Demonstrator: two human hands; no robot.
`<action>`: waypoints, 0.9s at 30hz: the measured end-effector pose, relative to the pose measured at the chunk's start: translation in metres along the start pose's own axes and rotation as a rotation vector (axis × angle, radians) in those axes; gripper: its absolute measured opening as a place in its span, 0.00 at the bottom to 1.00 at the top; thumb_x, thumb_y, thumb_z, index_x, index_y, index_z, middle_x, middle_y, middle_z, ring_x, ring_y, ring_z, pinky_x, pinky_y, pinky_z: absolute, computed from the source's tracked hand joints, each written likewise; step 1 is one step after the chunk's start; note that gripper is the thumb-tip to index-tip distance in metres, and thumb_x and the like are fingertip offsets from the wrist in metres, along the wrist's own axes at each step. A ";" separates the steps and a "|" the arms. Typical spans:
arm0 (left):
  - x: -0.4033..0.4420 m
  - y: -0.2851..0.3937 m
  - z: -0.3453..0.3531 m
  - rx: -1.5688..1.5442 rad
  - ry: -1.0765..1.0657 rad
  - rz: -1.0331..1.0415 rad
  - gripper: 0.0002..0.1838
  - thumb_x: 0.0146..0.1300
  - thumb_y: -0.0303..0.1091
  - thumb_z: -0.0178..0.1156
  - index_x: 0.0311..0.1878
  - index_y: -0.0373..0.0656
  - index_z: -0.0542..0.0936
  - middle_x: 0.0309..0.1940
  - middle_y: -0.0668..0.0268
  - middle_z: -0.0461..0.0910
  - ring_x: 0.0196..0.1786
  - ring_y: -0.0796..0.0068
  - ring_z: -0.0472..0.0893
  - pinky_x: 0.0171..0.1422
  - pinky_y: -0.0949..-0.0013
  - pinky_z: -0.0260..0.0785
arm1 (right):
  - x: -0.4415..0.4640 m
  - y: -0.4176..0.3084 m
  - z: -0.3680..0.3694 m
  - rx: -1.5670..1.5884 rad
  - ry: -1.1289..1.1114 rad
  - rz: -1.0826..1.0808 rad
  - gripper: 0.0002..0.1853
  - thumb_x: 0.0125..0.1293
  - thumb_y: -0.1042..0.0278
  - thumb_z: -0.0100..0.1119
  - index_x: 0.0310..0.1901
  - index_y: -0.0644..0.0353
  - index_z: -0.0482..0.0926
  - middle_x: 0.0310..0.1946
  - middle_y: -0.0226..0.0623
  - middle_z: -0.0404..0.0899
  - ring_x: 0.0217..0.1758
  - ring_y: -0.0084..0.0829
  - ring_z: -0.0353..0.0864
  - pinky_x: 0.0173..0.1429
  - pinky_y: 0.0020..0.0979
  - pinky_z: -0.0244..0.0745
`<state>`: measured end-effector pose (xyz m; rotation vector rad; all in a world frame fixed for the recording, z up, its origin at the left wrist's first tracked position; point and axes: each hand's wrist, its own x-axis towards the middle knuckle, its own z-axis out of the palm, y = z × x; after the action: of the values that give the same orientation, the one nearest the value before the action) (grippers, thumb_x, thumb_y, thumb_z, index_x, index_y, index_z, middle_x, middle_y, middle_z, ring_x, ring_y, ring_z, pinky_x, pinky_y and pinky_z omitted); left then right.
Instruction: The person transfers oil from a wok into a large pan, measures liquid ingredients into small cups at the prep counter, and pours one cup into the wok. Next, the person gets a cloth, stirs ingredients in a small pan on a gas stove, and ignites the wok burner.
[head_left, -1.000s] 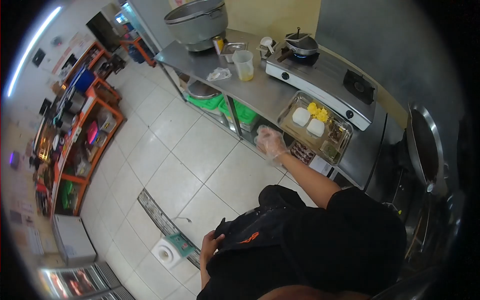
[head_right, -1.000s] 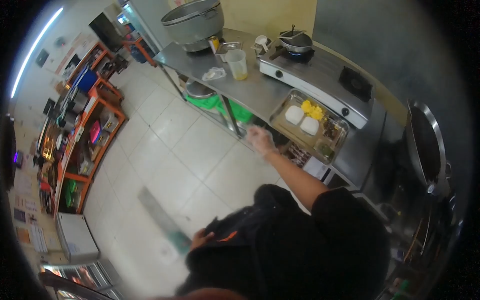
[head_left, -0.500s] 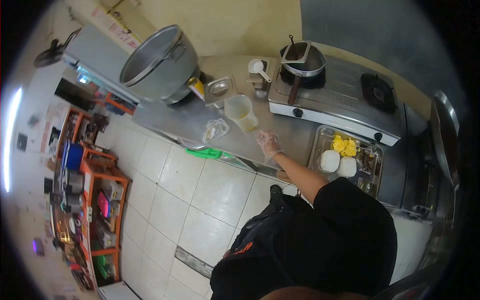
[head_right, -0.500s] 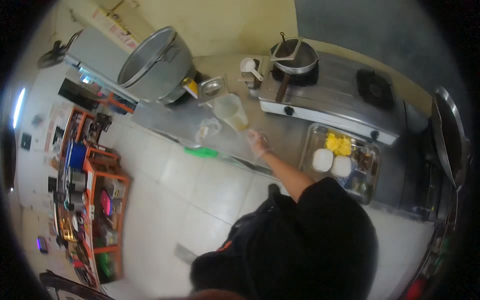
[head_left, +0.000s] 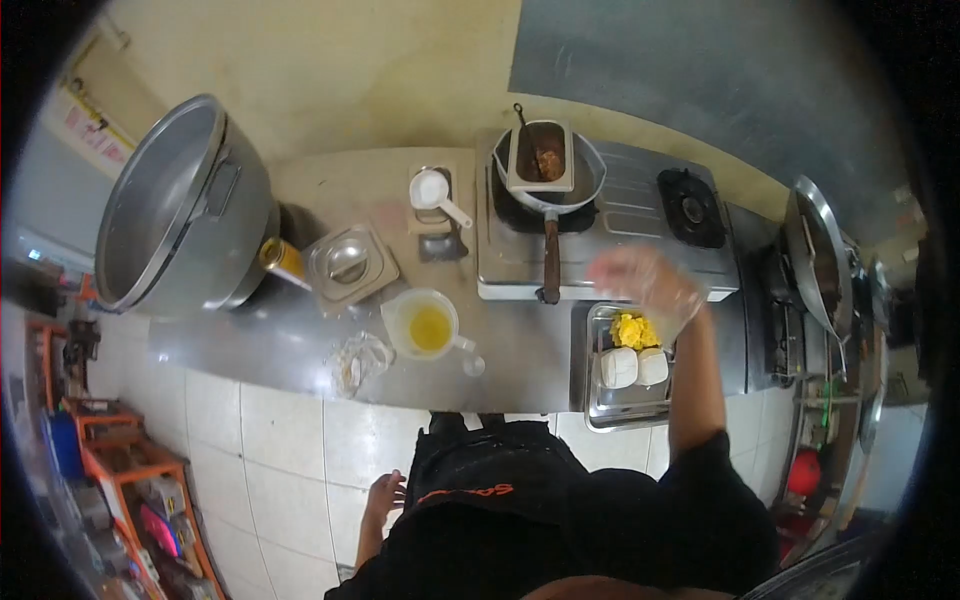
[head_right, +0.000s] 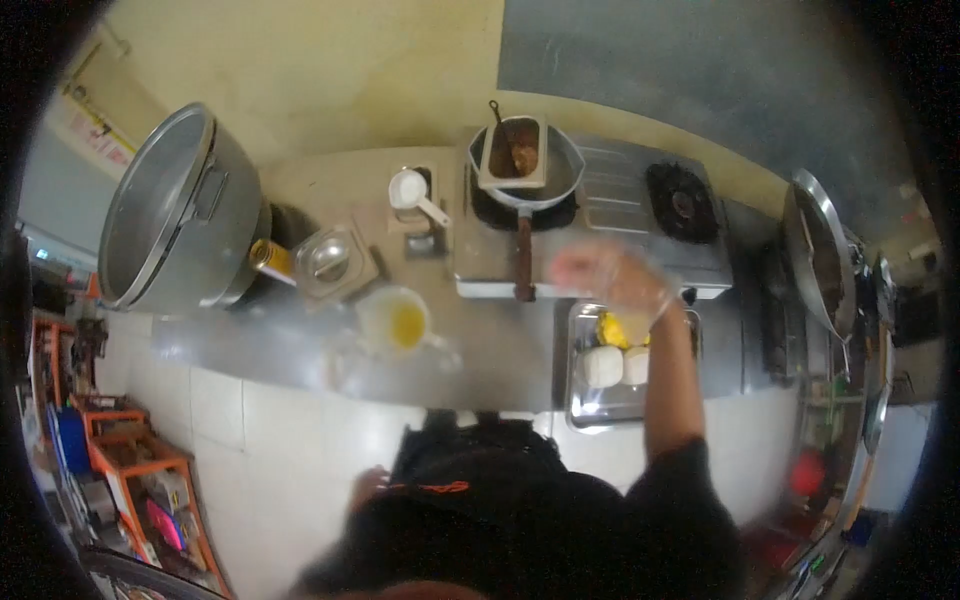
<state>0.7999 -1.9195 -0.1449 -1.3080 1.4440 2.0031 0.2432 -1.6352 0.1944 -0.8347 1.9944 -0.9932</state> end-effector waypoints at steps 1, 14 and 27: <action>0.013 0.016 -0.020 -0.011 0.000 -0.103 0.24 0.68 0.57 0.57 0.49 0.44 0.77 0.32 0.63 0.82 0.34 0.70 0.83 0.35 0.68 0.76 | 0.017 -0.022 -0.022 -0.119 0.198 -0.066 0.21 0.68 0.52 0.60 0.52 0.60 0.81 0.45 0.35 0.83 0.48 0.26 0.81 0.54 0.29 0.76; 0.065 0.046 -0.105 0.038 0.169 -0.423 0.14 0.67 0.44 0.58 0.51 0.49 0.76 0.36 0.67 0.82 0.38 0.71 0.82 0.39 0.64 0.72 | 0.375 0.016 -0.169 -1.042 0.092 0.020 0.17 0.57 0.65 0.60 0.49 0.58 0.80 0.44 0.40 0.84 0.48 0.38 0.82 0.55 0.34 0.75; 0.078 -0.006 -0.081 -0.129 0.292 -0.141 0.15 0.65 0.37 0.60 0.52 0.44 0.75 0.36 0.61 0.81 0.34 0.69 0.83 0.30 0.68 0.73 | 0.186 -0.024 -0.130 -0.985 0.223 -0.322 0.05 0.60 0.72 0.59 0.38 0.58 0.81 0.29 0.38 0.80 0.34 0.33 0.79 0.43 0.33 0.74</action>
<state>0.8025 -2.0053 -0.2172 -1.7676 1.3141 1.9007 0.0450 -1.7475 0.2089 -1.6502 2.6059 -0.1878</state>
